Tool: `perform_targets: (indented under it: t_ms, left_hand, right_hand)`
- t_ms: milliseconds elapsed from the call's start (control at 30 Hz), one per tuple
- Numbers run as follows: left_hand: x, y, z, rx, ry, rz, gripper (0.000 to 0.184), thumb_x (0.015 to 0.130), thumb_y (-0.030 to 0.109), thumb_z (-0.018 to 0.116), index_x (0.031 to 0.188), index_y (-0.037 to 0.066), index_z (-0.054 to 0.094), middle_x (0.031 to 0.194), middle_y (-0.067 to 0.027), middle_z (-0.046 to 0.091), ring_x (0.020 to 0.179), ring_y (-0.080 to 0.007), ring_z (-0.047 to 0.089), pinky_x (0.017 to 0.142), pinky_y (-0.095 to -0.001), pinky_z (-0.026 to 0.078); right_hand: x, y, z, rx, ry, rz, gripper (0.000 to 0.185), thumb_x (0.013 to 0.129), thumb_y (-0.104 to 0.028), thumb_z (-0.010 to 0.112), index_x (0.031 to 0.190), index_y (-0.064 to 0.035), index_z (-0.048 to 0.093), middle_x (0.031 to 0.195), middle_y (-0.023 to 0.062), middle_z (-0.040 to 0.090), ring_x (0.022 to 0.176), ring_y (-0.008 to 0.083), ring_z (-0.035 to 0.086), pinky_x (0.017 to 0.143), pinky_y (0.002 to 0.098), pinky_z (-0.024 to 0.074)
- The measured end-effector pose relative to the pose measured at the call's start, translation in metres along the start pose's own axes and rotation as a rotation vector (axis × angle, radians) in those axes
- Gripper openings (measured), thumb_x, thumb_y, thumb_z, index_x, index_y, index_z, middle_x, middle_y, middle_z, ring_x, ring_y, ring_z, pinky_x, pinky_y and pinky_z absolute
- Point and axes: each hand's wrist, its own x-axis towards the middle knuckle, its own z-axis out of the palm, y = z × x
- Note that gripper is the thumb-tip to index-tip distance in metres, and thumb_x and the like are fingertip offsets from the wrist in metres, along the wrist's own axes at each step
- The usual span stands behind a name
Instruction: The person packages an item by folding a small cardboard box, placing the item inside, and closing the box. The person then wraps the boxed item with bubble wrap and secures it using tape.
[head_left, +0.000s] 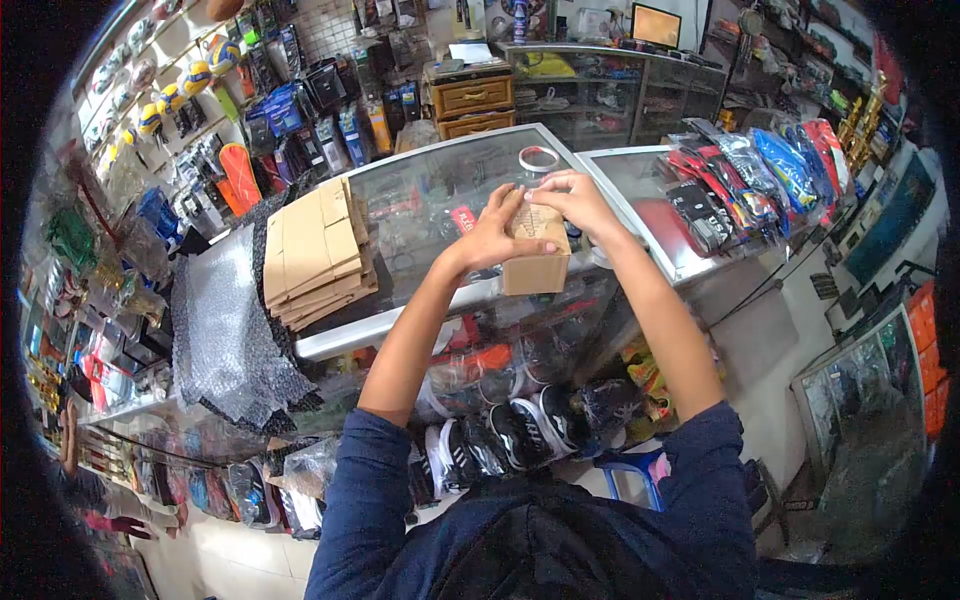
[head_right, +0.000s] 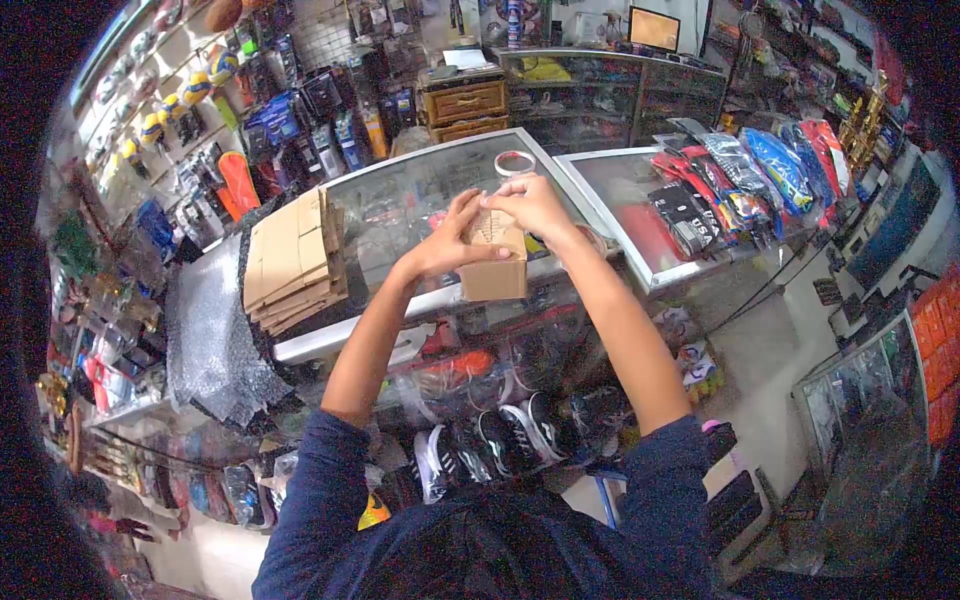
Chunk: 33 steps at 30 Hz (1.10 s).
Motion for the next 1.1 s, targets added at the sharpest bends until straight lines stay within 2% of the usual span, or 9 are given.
perform_targets:
  t_ms: [100, 167, 233, 333, 500, 567, 867, 967, 1100]
  left_hand:
    - [-0.001, 0.003, 0.000, -0.035, 0.008, 0.001, 0.111, 0.059, 0.051, 0.078, 0.140, -0.004, 0.025, 0.146, -0.0224, 0.013, 0.137, -0.0343, 0.016, 0.110, -0.0415, 0.022]
    - [-0.001, 0.002, 0.001, -0.026, 0.015, 0.006, 0.111, 0.060, 0.050, 0.078, 0.140, -0.005, 0.025, 0.146, -0.0229, 0.014, 0.137, -0.0339, 0.017, 0.110, -0.0409, 0.022]
    - [-0.001, 0.002, 0.001, -0.026, 0.017, 0.009, 0.111, 0.060, 0.051, 0.078, 0.139, -0.006, 0.025, 0.146, -0.0229, 0.015, 0.137, -0.0337, 0.017, 0.110, -0.0407, 0.021]
    - [0.001, 0.000, 0.002, -0.010, 0.019, 0.016, 0.112, 0.060, 0.051, 0.078, 0.139, -0.007, 0.024, 0.146, -0.0230, 0.015, 0.137, -0.0335, 0.017, 0.110, -0.0405, 0.021]
    - [0.002, -0.003, 0.003, -0.001, 0.019, 0.030, 0.112, 0.060, 0.051, 0.078, 0.138, -0.008, 0.024, 0.145, -0.0227, 0.016, 0.137, -0.0332, 0.017, 0.111, -0.0404, 0.020]
    - [0.004, -0.005, 0.003, -0.009, 0.032, 0.032, 0.124, 0.052, 0.062, 0.077, 0.138, -0.010, 0.023, 0.146, -0.0250, 0.015, 0.135, -0.0382, 0.020, 0.109, -0.0437, 0.024]
    - [0.001, 0.000, 0.002, 0.007, 0.037, 0.030, 0.123, 0.054, 0.060, 0.078, 0.138, -0.010, 0.023, 0.146, -0.0249, 0.014, 0.136, -0.0372, 0.019, 0.110, -0.0430, 0.023]
    - [0.001, -0.001, 0.002, 0.003, 0.036, 0.023, 0.123, 0.054, 0.059, 0.078, 0.138, -0.010, 0.022, 0.146, -0.0248, 0.014, 0.136, -0.0367, 0.019, 0.110, -0.0421, 0.023]
    - [-0.002, 0.004, 0.001, -0.041, 0.042, 0.011, 0.123, 0.054, 0.059, 0.078, 0.138, -0.010, 0.023, 0.146, -0.0247, 0.014, 0.136, -0.0364, 0.019, 0.110, -0.0415, 0.024]
  right_hand:
    - [0.000, 0.011, 0.012, -0.040, 0.060, -0.102, 0.020, 0.072, -0.018, 0.074, 0.071, 0.0006, 0.069, 0.068, 0.0020, 0.063, 0.062, 0.0093, 0.058, 0.056, 0.0249, 0.0452]
    - [0.009, 0.030, 0.014, -0.067, 0.067, -0.126, 0.023, 0.069, -0.024, 0.077, 0.072, -0.0014, 0.071, 0.073, 0.0060, 0.065, 0.067, 0.0149, 0.062, 0.061, 0.0300, 0.0478]
    - [0.018, 0.049, 0.017, -0.317, 0.228, -0.198, 0.028, 0.063, -0.031, 0.079, 0.072, -0.0049, 0.072, 0.087, 0.0096, 0.065, 0.081, 0.0234, 0.063, 0.072, 0.0370, 0.0486]
    - [0.021, 0.058, 0.018, -0.343, 0.262, -0.195, 0.030, 0.058, -0.034, 0.080, 0.071, -0.0077, 0.072, 0.099, 0.0114, 0.061, 0.093, 0.0290, 0.059, 0.081, 0.0413, 0.0458]
    - [0.019, 0.060, 0.016, -0.349, 0.287, -0.207, 0.027, 0.058, -0.032, 0.080, 0.067, -0.0083, 0.071, 0.098, 0.0100, 0.060, 0.095, 0.0291, 0.057, 0.082, 0.0406, 0.0451]
    - [0.017, 0.059, 0.015, -0.342, 0.287, -0.219, 0.027, 0.058, -0.032, 0.080, 0.066, -0.0081, 0.070, 0.098, 0.0101, 0.061, 0.095, 0.0294, 0.057, 0.082, 0.0409, 0.0451]
    - [0.008, 0.043, 0.017, -0.438, 0.301, -0.221, 0.023, 0.058, -0.031, 0.080, 0.063, -0.0110, 0.070, 0.097, 0.0087, 0.058, 0.096, 0.0267, 0.055, 0.081, 0.0396, 0.0449]
    - [0.002, 0.029, 0.016, -0.496, 0.294, -0.185, 0.028, 0.056, -0.031, 0.082, 0.066, -0.0080, 0.068, 0.099, 0.0100, 0.055, 0.097, 0.0281, 0.054, 0.081, 0.0398, 0.0446]
    - [0.006, 0.034, 0.010, -0.539, 0.353, -0.083, 0.058, 0.055, -0.030, 0.084, 0.096, 0.0003, 0.056, 0.101, 0.0159, 0.052, 0.097, 0.0311, 0.053, 0.082, 0.0404, 0.0443]
